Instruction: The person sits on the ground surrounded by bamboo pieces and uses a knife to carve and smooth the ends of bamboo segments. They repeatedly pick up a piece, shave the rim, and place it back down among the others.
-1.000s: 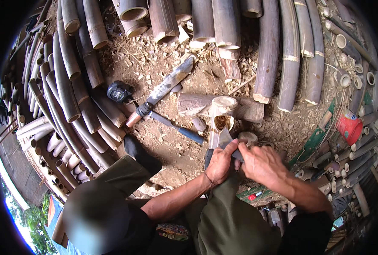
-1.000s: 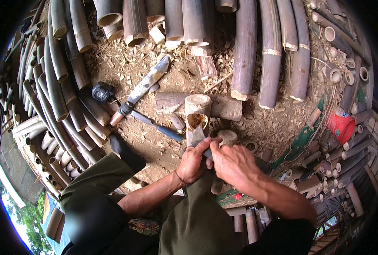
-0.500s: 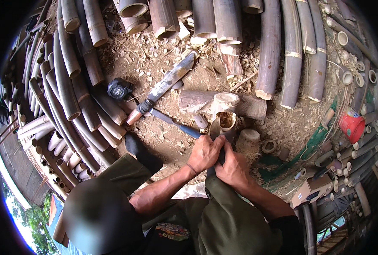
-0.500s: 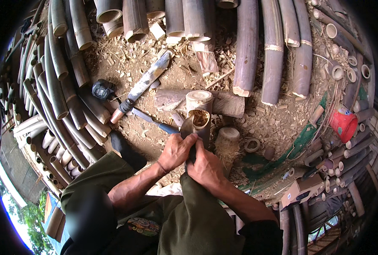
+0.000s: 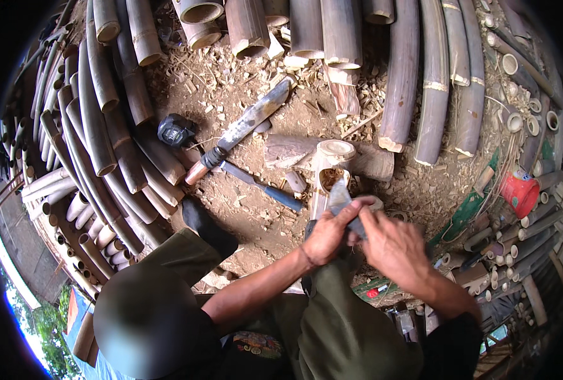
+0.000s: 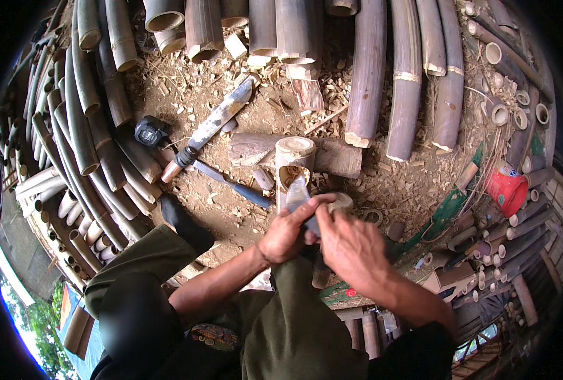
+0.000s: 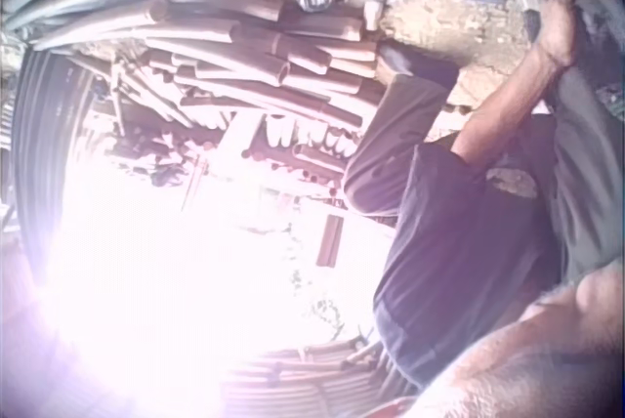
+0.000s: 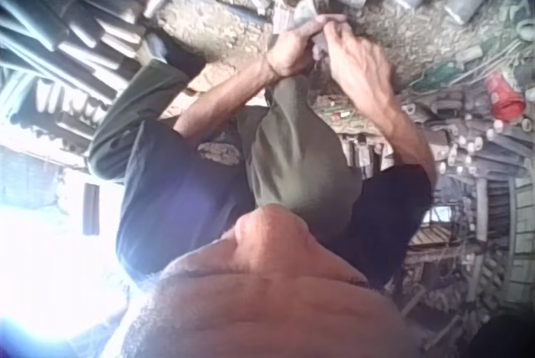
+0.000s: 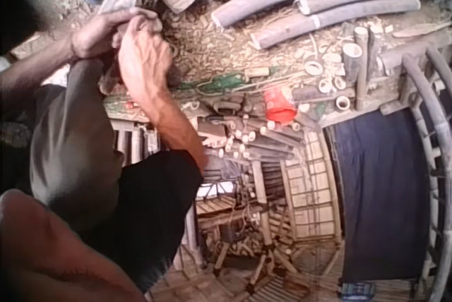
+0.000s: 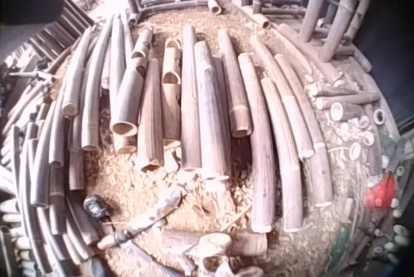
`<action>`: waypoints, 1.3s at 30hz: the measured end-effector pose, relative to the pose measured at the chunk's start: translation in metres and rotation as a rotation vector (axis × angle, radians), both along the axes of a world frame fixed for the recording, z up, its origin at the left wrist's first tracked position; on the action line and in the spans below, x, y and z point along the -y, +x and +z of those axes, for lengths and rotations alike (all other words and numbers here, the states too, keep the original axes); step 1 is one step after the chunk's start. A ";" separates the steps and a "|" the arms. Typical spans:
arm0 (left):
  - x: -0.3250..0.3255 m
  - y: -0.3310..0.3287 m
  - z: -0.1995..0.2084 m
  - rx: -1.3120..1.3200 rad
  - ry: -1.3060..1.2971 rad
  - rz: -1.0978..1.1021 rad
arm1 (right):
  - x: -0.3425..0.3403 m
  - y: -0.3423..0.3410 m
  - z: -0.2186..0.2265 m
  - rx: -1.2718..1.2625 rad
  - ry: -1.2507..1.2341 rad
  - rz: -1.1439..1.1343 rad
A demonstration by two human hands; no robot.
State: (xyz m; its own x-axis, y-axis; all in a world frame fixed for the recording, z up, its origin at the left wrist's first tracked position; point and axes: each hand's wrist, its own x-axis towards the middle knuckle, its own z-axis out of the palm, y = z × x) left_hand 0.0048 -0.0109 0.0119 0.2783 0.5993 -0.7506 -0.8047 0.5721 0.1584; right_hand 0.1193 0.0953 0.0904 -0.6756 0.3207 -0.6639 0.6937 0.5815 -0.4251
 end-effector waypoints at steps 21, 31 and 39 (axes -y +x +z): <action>0.005 -0.060 -0.021 -1.376 0.695 -1.035 | 0.095 -0.019 -0.073 -0.384 -0.448 -0.936; -0.006 -0.017 0.008 -0.319 0.003 -0.316 | 0.020 0.018 -0.025 -0.177 -0.247 -0.314; -0.002 0.020 0.004 0.184 -0.177 0.189 | -0.034 -0.001 -0.007 0.034 -0.181 0.159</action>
State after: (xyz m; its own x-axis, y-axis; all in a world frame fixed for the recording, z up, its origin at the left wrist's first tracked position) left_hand 0.0243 -0.0089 0.0155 0.3156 0.5176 -0.7953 -0.9052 0.4157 -0.0887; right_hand 0.1185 0.1297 0.0837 -0.6845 0.0858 -0.7240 0.6152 0.6008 -0.5104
